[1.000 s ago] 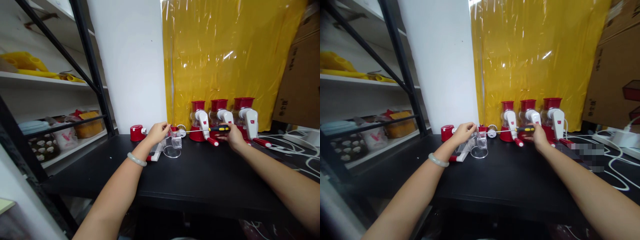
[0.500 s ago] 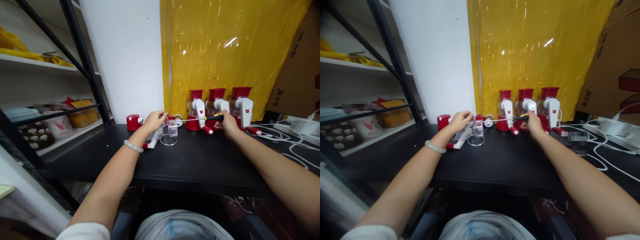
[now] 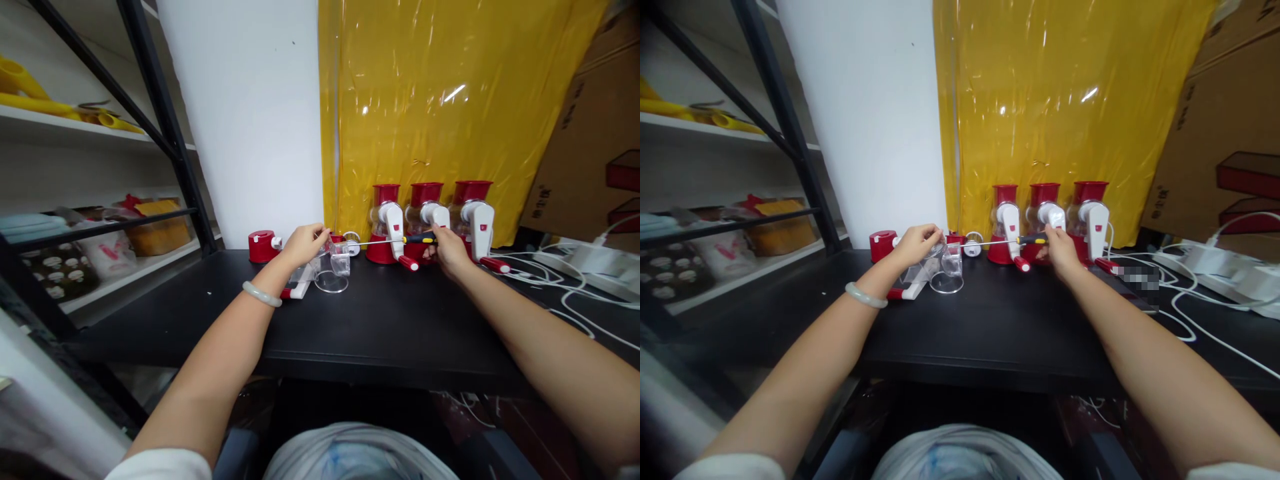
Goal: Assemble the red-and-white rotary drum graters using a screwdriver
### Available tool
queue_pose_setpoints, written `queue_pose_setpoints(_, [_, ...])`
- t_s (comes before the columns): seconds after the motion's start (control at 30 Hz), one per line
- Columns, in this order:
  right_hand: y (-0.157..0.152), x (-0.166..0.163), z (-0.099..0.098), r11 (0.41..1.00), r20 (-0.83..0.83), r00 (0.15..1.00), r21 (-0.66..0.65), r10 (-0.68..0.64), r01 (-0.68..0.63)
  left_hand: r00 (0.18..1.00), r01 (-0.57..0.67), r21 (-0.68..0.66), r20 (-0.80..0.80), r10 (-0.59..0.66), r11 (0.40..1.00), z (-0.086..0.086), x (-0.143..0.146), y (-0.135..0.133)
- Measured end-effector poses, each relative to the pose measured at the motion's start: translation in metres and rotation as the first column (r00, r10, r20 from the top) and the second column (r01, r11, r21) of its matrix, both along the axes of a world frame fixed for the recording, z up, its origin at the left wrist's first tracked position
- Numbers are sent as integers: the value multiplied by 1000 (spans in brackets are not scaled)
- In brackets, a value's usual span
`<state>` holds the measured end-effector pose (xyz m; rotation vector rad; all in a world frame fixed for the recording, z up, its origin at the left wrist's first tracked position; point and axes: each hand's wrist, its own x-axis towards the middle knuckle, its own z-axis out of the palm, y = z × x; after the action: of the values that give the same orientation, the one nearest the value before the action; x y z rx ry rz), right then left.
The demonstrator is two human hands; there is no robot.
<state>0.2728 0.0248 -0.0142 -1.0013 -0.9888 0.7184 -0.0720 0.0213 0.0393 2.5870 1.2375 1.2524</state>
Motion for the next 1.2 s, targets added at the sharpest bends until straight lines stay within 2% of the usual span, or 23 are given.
queue_pose_setpoints(0.1, [-1, 0, 1, 998, -3, 1000, -63, -24, 23, 1000, 0, -1, -2, 0, 1000, 0, 0, 0])
queue_pose_setpoints(0.2, [-4, -1, 5, 995, -32, 999, -100, 3, -6, 1000, 0, 4, -15, 0, 1000, 0, 1, -1])
queue_pose_setpoints(0.4, [-5, -3, 7, 996, -49, 999, -93, 8, -13, 1000, -9, 10, -21, 9, 1000, 0, 0, -1])
queue_pose_setpoints(0.67, [-1, 1, 0, 1000, 39, 999, 1, -10, 10, 1000, -16, 12, -27, 16, 1000, -1, 0, 0])
queue_pose_setpoints(0.73, [-2, 2, 0, 1000, 52, 999, -10, -8, 8, 1000, -16, 17, -26, 17, 1000, 0, 0, -1])
queue_pose_setpoints(0.87, [-2, 2, 2, 998, -9, 1000, -67, 7, -8, 999, -17, 17, -28, 17, 1000, 0, 0, -2])
queue_pose_setpoints(1.2, [-4, -3, 6, 996, -92, 995, -87, 29, -37, 999, -22, 22, -24, 23, 1000, 0, 0, -1])
